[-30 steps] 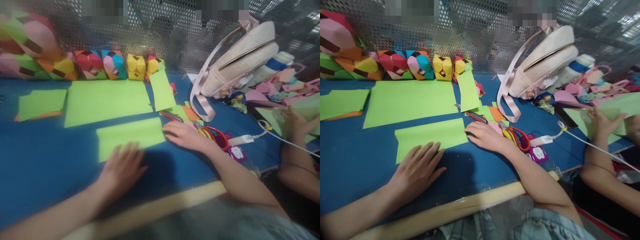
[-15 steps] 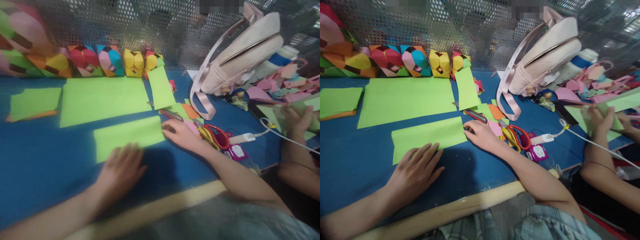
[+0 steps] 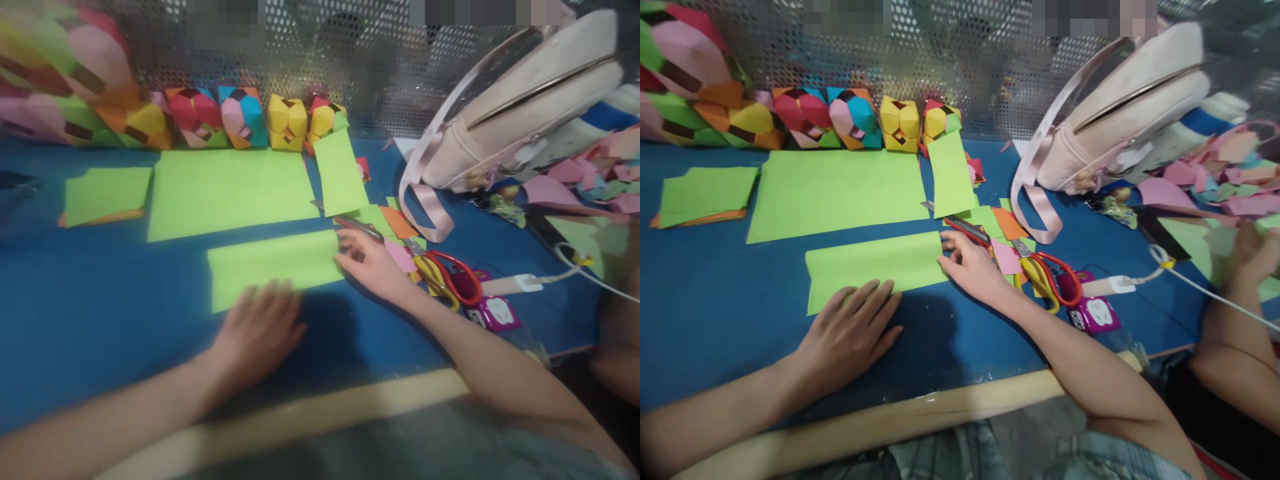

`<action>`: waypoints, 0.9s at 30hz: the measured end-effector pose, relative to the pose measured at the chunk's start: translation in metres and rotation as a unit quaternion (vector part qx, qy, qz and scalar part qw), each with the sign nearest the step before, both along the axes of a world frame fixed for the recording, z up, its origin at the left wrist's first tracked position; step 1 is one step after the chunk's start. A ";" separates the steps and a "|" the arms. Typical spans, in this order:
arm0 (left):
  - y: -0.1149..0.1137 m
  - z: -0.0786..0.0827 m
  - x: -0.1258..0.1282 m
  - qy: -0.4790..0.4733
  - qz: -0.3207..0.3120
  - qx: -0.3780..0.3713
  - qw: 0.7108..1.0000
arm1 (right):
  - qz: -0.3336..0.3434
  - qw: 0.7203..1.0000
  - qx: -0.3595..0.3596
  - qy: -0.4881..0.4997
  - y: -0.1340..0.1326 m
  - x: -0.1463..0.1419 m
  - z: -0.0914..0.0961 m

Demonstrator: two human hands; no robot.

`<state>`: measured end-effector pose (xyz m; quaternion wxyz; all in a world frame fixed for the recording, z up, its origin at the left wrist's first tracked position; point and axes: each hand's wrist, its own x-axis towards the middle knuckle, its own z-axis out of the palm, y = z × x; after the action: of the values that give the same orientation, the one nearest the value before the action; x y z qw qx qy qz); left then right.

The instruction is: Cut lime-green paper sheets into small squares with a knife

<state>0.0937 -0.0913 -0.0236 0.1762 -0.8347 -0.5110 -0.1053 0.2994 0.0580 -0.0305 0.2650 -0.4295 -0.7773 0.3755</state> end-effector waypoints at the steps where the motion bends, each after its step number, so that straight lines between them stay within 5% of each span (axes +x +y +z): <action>1: -0.001 -0.001 0.001 -0.001 0.008 -0.002 1.000 | -0.002 1.000 -0.001 0.000 0.000 0.000 -0.001; 27: -0.009 -0.001 0.007 0.009 0.039 -0.052 0.998 | -0.031 0.999 0.022 -0.011 -0.004 -0.003 -0.006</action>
<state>0.1003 -0.1007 -0.0248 0.1411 -0.8232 -0.5462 -0.0638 0.2961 0.0540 -0.0362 0.2772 -0.4519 -0.7744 0.3453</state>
